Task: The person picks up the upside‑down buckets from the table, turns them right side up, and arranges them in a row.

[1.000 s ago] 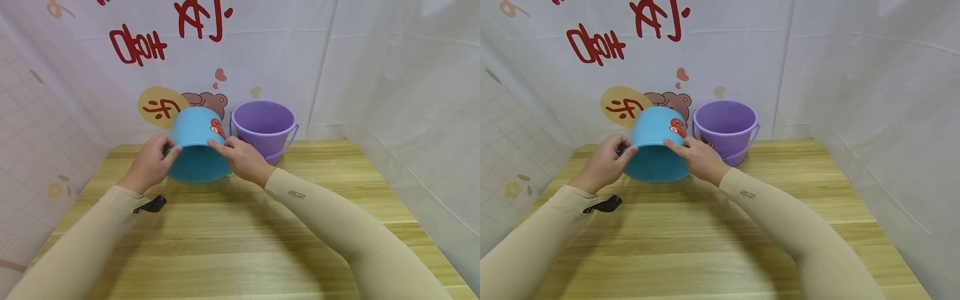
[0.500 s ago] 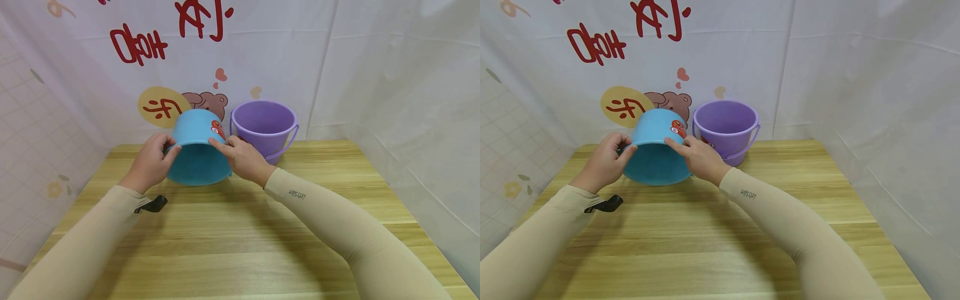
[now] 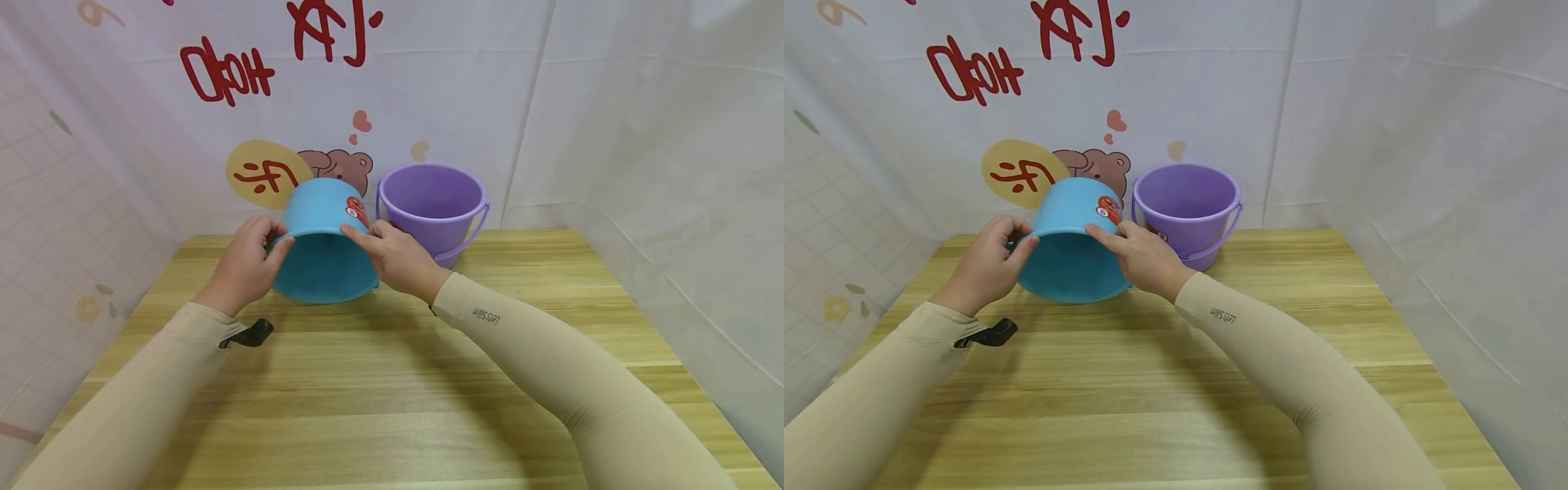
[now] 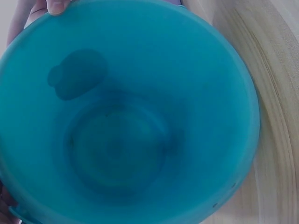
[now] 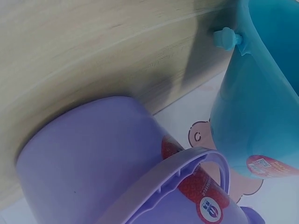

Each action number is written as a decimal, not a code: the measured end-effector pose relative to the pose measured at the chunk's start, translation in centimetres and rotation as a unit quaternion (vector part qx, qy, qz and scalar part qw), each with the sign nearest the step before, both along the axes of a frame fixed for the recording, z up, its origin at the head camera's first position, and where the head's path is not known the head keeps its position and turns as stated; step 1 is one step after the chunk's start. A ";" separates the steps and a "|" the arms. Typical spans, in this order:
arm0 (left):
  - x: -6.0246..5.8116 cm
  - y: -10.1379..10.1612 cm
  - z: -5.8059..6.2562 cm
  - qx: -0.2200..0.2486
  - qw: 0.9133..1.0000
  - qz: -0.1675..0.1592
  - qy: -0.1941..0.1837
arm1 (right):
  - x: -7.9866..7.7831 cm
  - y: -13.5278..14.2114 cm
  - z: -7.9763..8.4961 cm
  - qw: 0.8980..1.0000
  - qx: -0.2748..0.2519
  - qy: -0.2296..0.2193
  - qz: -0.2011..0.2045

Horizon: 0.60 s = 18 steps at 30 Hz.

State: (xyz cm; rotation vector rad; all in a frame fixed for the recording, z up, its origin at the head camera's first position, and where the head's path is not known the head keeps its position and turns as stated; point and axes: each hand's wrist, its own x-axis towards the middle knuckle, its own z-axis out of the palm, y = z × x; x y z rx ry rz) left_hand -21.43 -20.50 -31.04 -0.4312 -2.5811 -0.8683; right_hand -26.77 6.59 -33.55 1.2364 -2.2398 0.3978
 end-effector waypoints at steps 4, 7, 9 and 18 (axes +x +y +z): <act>0.0 -0.1 -0.1 0.004 1.000 0.001 0.001 | 0.0 -0.1 0.0 1.000 -0.006 0.004 0.004; 0.0 -0.1 -0.3 0.007 1.000 0.002 0.005 | 0.1 -0.1 0.0 1.000 -0.012 0.003 0.008; 0.0 -0.2 -0.4 0.011 1.000 0.001 0.009 | 0.0 -0.2 0.0 1.000 -0.017 0.000 0.012; -0.1 -0.6 -0.6 0.019 1.000 0.006 0.018 | -0.2 -0.2 0.6 0.998 -0.040 -0.040 0.018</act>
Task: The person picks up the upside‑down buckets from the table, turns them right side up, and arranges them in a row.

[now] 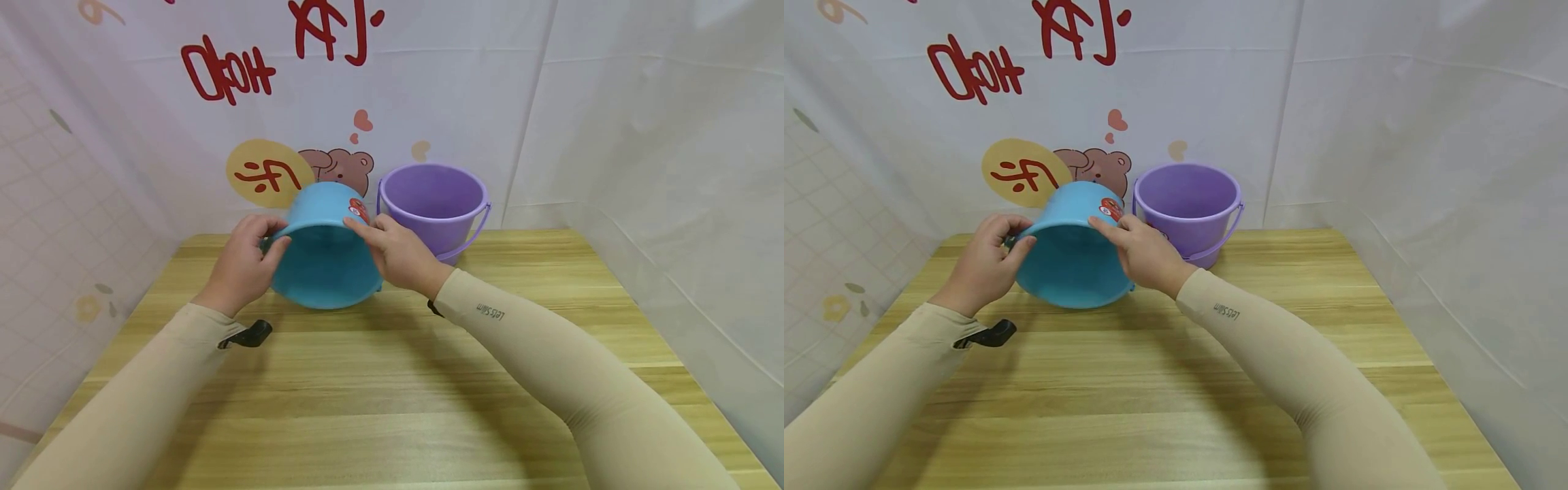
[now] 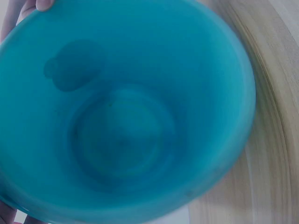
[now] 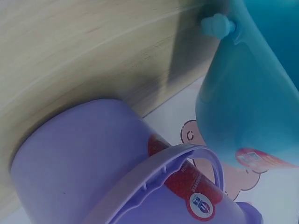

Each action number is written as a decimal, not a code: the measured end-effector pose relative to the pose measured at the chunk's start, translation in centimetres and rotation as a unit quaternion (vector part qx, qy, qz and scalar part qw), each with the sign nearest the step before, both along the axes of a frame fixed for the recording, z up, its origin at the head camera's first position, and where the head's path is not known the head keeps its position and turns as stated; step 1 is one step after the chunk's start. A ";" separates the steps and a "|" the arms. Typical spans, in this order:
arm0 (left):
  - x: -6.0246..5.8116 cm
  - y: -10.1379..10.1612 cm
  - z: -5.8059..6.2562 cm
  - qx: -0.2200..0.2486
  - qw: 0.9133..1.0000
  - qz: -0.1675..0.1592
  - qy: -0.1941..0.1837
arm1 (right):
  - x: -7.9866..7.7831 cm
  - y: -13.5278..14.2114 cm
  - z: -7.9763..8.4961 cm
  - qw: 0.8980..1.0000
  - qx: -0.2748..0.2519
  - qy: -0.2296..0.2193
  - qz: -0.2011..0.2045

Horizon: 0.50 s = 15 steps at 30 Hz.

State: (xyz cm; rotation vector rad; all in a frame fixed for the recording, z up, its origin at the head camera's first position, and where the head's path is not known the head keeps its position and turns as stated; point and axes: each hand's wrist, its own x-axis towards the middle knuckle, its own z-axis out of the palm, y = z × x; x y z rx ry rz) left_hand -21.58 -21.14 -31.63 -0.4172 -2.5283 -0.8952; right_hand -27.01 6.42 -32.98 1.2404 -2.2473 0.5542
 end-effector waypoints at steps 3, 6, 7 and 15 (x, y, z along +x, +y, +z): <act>-0.1 -0.3 -0.1 0.006 1.000 0.000 0.002 | 0.0 0.1 0.3 1.000 -0.010 -0.022 -0.012; -0.2 -0.6 -0.4 0.006 1.000 -0.002 0.006 | -0.1 0.1 0.5 0.999 -0.023 -0.025 -0.018; -0.3 -0.7 -0.4 0.004 1.000 -0.001 0.007 | -0.1 0.2 0.5 0.999 -0.025 -0.025 -0.020; -0.2 -0.9 -0.6 -0.013 1.000 0.002 0.007 | -0.3 0.3 0.7 0.998 -0.031 -0.041 -0.028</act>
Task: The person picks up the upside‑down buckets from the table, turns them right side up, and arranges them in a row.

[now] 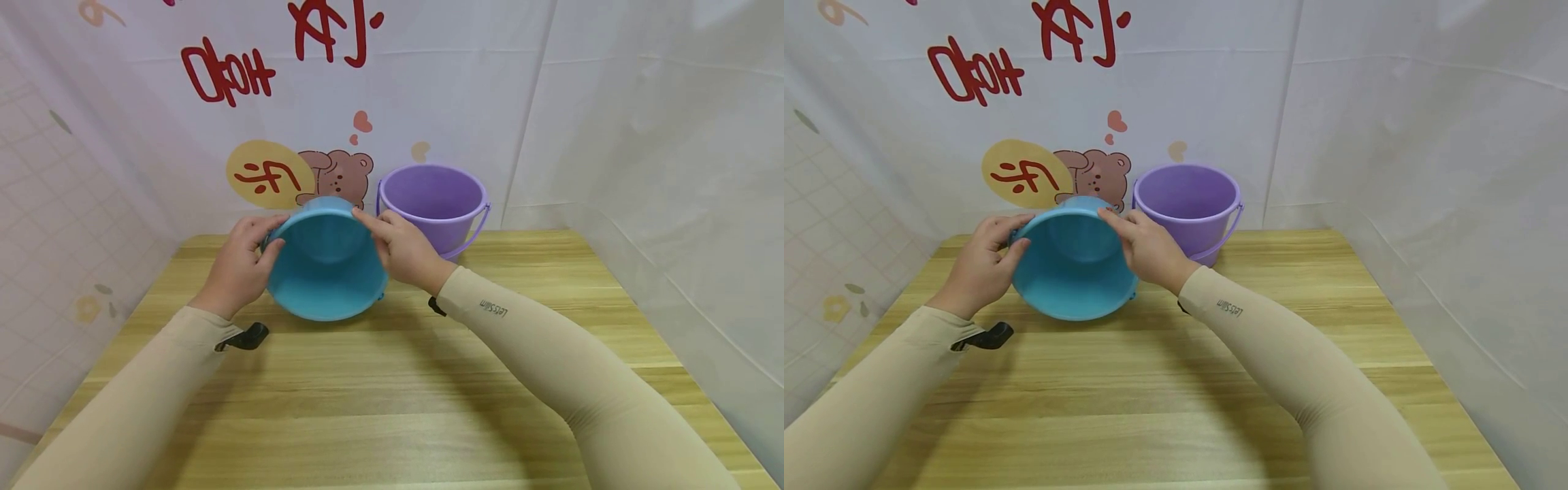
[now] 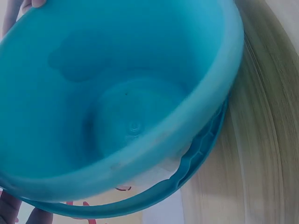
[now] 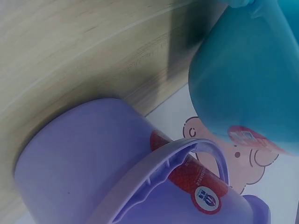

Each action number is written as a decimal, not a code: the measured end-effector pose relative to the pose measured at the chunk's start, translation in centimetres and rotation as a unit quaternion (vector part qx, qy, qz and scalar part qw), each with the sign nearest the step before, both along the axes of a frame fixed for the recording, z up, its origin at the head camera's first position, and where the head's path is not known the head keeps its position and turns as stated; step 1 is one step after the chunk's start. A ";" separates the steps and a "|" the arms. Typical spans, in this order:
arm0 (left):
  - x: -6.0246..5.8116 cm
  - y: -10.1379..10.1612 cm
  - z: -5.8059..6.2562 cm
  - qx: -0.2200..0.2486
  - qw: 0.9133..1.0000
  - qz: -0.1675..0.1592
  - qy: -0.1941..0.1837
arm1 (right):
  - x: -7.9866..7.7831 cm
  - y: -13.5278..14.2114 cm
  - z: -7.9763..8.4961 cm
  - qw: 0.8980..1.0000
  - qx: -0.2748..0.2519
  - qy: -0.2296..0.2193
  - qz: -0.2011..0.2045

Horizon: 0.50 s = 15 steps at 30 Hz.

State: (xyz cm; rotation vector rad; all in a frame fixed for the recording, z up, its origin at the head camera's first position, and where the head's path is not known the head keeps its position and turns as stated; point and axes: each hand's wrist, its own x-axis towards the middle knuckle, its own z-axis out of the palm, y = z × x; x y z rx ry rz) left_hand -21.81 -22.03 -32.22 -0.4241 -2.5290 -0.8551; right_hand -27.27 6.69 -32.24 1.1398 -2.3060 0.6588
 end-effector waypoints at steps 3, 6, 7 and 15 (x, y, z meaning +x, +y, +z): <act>0.1 0.0 -0.1 -0.001 1.000 -0.001 -0.001 | -0.1 0.0 0.0 1.000 -0.004 -0.003 -0.001; 0.2 -0.1 -0.2 -0.002 1.000 0.000 -0.004 | -0.2 0.0 0.1 1.000 -0.008 -0.003 0.000; 0.2 -0.2 -0.2 -0.002 1.000 0.000 -0.004 | -0.2 0.0 0.1 1.000 -0.009 -0.004 -0.001; 0.7 -0.7 -0.8 -0.010 1.000 0.013 -0.007 | -0.2 0.1 0.2 0.999 -0.012 -0.034 -0.005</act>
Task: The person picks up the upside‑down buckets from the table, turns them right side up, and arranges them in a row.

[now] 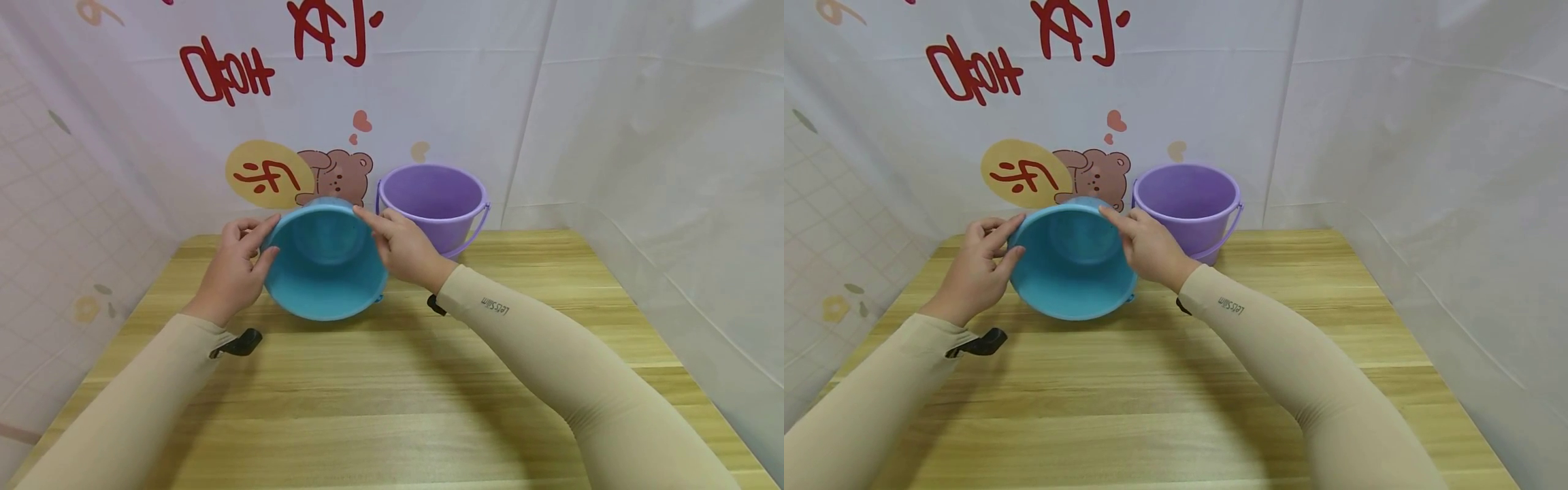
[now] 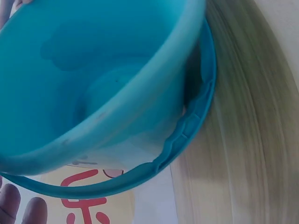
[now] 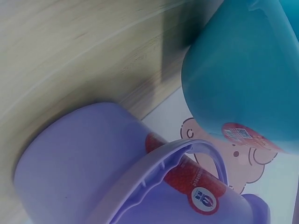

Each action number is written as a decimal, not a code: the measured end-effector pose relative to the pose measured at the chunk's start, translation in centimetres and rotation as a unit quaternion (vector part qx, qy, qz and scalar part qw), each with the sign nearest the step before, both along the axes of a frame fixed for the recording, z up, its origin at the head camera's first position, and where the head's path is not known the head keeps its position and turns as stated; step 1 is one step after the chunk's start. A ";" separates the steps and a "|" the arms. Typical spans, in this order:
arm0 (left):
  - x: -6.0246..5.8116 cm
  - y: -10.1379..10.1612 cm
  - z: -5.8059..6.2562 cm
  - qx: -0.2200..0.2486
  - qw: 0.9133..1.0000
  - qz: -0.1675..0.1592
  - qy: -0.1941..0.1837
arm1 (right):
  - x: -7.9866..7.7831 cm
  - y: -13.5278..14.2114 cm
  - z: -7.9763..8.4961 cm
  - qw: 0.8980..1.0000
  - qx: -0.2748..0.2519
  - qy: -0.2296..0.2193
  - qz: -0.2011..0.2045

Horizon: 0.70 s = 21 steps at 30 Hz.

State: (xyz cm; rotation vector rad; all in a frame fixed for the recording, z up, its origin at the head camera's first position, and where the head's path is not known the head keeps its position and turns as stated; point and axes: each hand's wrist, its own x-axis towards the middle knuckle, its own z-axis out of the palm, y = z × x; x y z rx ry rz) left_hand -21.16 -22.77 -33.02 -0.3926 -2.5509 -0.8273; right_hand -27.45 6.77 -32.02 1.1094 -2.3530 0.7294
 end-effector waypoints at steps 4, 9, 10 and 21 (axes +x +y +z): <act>0.3 -0.2 -0.2 -0.008 1.000 0.003 -0.014 | 0.0 -0.1 0.1 1.000 -0.006 -0.012 0.000; 0.4 -0.4 -0.1 -0.031 0.999 0.000 -0.024 | -0.1 -0.1 0.3 0.999 -0.020 -0.026 0.000; 0.4 -0.4 0.0 -0.036 0.999 0.002 -0.025 | -0.1 -0.1 0.3 0.999 -0.023 -0.028 0.001; 0.0 -0.3 1.2 -0.041 0.999 0.014 -0.028 | -0.4 0.2 0.4 0.996 -0.053 -0.076 -0.019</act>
